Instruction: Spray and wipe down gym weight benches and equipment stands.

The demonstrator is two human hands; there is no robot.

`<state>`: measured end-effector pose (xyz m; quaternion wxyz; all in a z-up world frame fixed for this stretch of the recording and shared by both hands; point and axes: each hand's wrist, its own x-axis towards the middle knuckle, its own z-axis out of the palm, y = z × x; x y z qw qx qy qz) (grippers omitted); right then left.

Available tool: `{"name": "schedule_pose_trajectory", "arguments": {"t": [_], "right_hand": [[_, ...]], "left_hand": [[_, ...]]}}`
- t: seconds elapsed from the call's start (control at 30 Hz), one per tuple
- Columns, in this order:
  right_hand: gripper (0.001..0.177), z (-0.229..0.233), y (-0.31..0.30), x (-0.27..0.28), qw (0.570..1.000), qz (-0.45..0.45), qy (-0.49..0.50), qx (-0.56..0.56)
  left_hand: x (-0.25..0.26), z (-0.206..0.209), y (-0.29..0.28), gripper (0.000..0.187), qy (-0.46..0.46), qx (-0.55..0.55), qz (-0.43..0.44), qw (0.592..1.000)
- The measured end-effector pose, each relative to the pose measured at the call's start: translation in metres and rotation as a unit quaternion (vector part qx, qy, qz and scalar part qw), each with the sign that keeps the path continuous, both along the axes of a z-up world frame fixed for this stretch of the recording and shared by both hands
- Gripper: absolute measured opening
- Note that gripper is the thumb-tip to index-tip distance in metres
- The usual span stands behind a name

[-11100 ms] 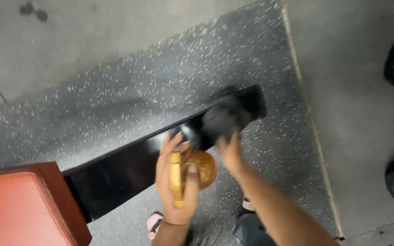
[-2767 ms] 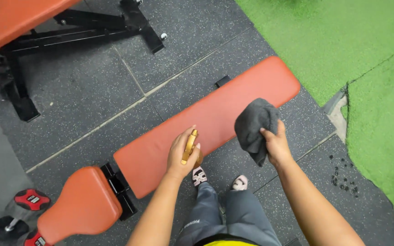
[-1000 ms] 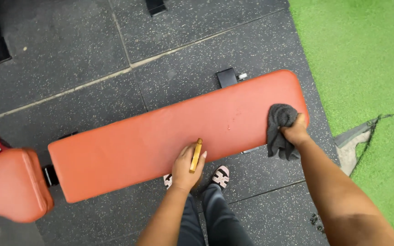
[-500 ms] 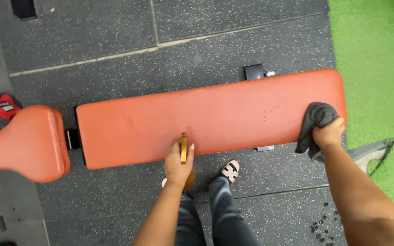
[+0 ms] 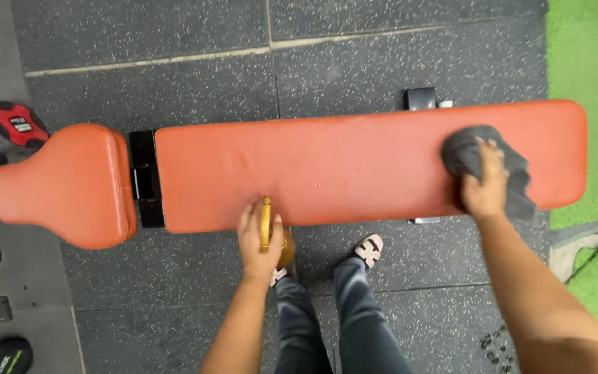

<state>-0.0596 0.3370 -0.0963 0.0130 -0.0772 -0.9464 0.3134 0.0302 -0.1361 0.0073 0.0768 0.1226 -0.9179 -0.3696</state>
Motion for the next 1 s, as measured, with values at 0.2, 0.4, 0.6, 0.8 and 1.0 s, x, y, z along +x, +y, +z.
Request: {"name": "schedule_pose_trajectory", "arguments": {"t": [0.2,0.4,0.6,0.8,1.0], "right_hand": [[0.097,0.052,-0.271,-0.003,0.985,0.171,0.022,-0.008],[0.1,0.095,-0.424,-0.003,0.898,0.439,-0.023,0.016],[0.069,0.041,-0.32,-0.048,0.934,0.3,0.128,0.149],[0.074,-0.028,-0.068,-0.051,0.984,-0.132,-0.001,0.116],[0.082,-0.038,-0.141,-0.036,0.985,0.007,0.087,0.147]], "left_hand": [[0.008,-0.003,-0.079,0.06,0.065,-0.046,0.006,0.997],[0.019,-0.017,-0.132,0.043,-0.011,0.084,0.154,0.984],[0.012,0.026,-0.12,0.042,0.078,0.101,0.16,0.979],[-0.008,0.058,-0.118,0.043,0.168,0.183,0.13,0.96],[-0.026,0.051,-0.145,0.046,0.258,0.101,0.113,0.954]]}}
